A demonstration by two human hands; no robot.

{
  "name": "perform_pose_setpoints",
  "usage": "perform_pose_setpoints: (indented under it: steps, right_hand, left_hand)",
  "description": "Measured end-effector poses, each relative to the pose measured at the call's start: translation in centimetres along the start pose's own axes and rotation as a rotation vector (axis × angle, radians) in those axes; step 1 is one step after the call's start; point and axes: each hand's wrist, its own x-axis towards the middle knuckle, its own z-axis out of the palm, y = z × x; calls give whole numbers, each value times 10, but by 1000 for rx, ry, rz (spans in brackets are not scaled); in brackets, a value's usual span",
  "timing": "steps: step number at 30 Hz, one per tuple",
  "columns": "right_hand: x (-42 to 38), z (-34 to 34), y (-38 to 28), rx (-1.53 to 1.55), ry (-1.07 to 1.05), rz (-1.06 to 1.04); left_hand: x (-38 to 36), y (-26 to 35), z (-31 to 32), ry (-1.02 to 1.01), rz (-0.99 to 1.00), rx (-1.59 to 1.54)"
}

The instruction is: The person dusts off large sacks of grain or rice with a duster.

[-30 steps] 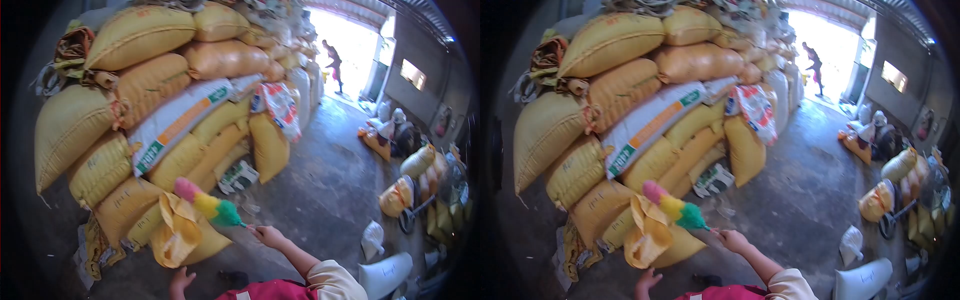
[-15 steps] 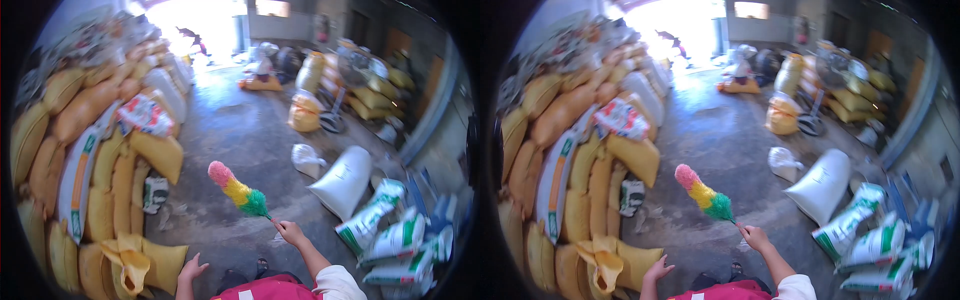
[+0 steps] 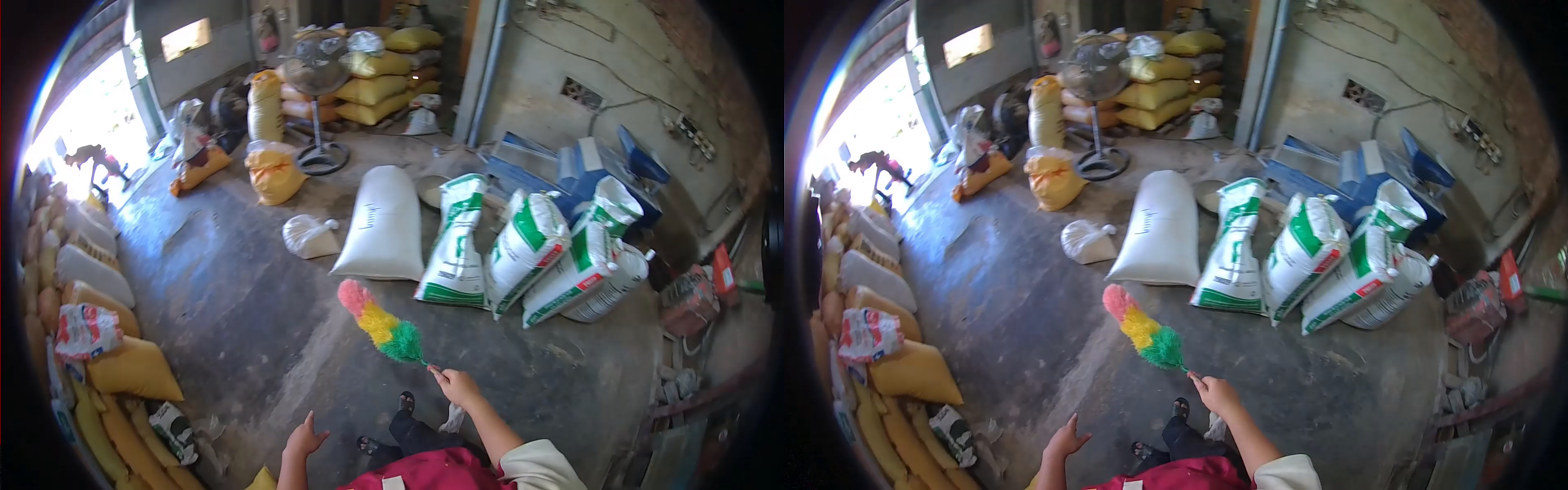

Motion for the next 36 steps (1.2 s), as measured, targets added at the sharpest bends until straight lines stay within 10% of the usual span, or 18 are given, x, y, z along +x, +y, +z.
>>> perform_pose_setpoints:
  steps: [26,33,36]
  right_hand:
    - [-26,-305,400,251,427,487]
    - [42,-327,499,297,757,234]
    - [99,-377,515,293,538,470]
  left_hand:
    - [209,468,179,-301,461,249]
    - [318,565,220,-396,258,169]
    - [366,672,213,-436,74,-228]
